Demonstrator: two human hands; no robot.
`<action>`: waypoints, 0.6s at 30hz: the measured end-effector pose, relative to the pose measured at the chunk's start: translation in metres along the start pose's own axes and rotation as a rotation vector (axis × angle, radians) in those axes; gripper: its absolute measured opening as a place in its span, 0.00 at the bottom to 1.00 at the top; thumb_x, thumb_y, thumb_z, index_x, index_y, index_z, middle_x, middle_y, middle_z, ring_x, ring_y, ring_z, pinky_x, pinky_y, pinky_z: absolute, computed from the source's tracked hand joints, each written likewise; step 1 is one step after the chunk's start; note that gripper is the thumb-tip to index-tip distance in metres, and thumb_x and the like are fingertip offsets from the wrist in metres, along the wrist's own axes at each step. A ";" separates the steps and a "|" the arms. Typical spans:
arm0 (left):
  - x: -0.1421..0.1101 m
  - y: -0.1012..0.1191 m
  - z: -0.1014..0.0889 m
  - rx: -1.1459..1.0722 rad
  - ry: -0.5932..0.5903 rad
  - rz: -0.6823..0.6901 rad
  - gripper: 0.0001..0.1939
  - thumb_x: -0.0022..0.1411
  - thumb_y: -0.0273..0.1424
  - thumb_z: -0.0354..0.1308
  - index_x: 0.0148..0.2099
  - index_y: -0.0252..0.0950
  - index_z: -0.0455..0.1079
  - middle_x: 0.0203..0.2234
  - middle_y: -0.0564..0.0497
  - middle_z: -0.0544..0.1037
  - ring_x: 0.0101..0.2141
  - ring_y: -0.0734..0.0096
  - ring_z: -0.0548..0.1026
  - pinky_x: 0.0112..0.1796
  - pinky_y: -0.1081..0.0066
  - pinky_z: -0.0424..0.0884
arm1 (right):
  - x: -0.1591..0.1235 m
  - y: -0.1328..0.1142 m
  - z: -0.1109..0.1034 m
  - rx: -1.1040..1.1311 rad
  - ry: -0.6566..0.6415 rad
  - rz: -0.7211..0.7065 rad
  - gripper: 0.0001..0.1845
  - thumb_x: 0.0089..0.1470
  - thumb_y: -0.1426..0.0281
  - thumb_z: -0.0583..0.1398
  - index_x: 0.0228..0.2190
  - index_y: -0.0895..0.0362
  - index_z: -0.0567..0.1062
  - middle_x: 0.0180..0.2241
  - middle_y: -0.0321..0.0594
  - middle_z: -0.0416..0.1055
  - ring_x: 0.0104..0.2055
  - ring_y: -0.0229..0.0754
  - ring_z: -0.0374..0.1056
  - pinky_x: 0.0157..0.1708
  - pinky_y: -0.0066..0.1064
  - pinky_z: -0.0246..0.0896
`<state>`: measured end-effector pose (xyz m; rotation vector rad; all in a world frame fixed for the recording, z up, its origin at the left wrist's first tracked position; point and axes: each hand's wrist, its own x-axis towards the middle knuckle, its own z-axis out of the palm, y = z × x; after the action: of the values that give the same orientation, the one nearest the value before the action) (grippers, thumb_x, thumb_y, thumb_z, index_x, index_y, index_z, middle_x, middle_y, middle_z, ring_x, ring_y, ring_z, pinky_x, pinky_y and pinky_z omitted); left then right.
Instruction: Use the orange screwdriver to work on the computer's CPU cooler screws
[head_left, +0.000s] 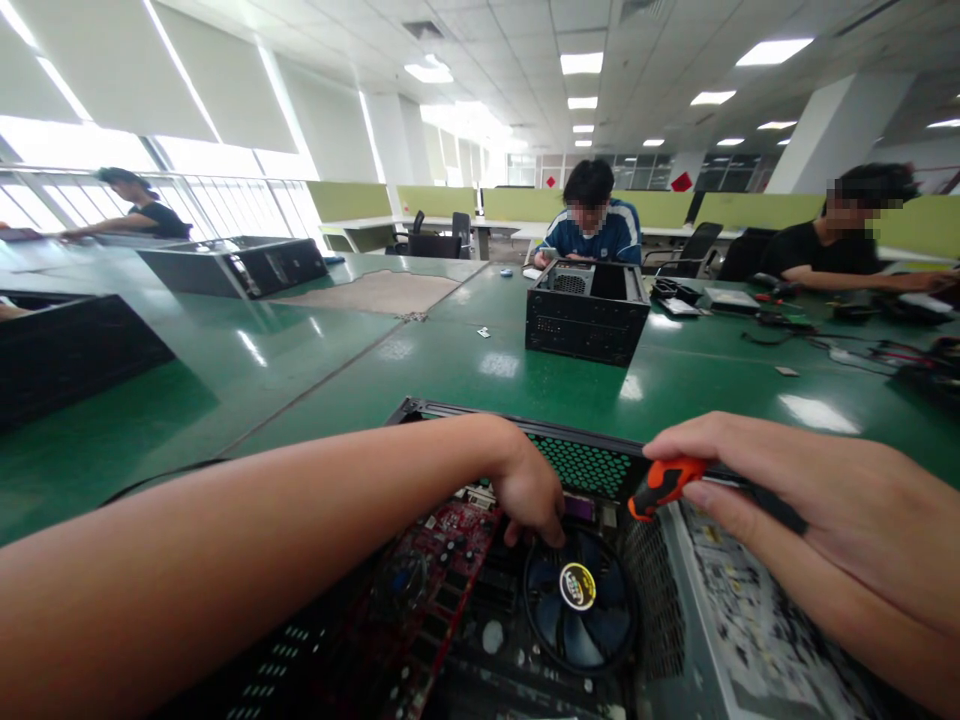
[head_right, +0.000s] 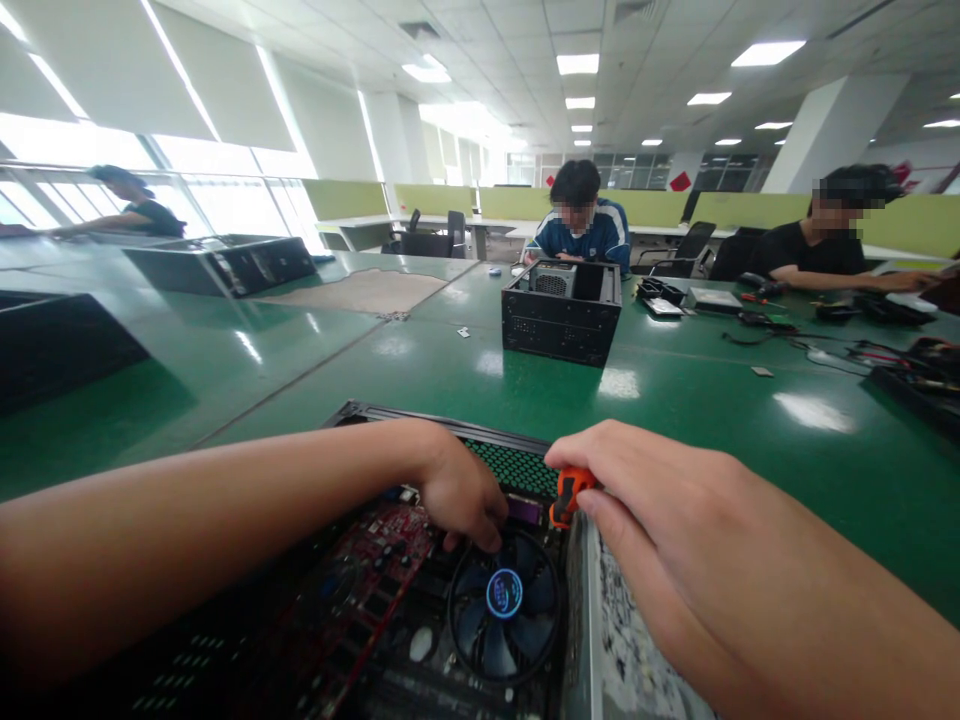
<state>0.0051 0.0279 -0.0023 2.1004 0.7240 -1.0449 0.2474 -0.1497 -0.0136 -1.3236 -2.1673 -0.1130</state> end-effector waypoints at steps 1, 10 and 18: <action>0.000 0.001 0.000 0.003 -0.003 -0.001 0.22 0.77 0.36 0.70 0.28 0.45 0.73 0.25 0.52 0.85 0.38 0.54 0.86 0.49 0.61 0.80 | -0.002 0.002 0.000 -0.014 0.002 -0.001 0.18 0.81 0.52 0.69 0.61 0.41 0.94 0.45 0.45 0.97 0.50 0.66 0.95 0.45 0.49 0.95; 0.005 0.005 -0.001 -0.013 -0.019 -0.008 0.26 0.82 0.33 0.68 0.27 0.44 0.72 0.23 0.54 0.81 0.35 0.58 0.83 0.46 0.64 0.77 | 0.024 -0.012 -0.007 -0.060 -0.051 -0.085 0.19 0.84 0.65 0.63 0.61 0.45 0.93 0.49 0.45 0.98 0.46 0.60 0.96 0.45 0.45 0.95; 0.001 0.012 -0.002 -0.035 -0.023 -0.039 0.31 0.87 0.32 0.66 0.25 0.44 0.72 0.22 0.54 0.79 0.34 0.59 0.80 0.45 0.64 0.73 | 0.031 -0.005 -0.004 -0.117 -0.025 -0.129 0.15 0.83 0.67 0.62 0.51 0.47 0.91 0.44 0.37 0.97 0.38 0.52 0.96 0.34 0.38 0.90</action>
<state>0.0150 0.0217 0.0016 2.0491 0.7694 -1.0678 0.2347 -0.1289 0.0066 -1.2527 -2.2977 -0.2790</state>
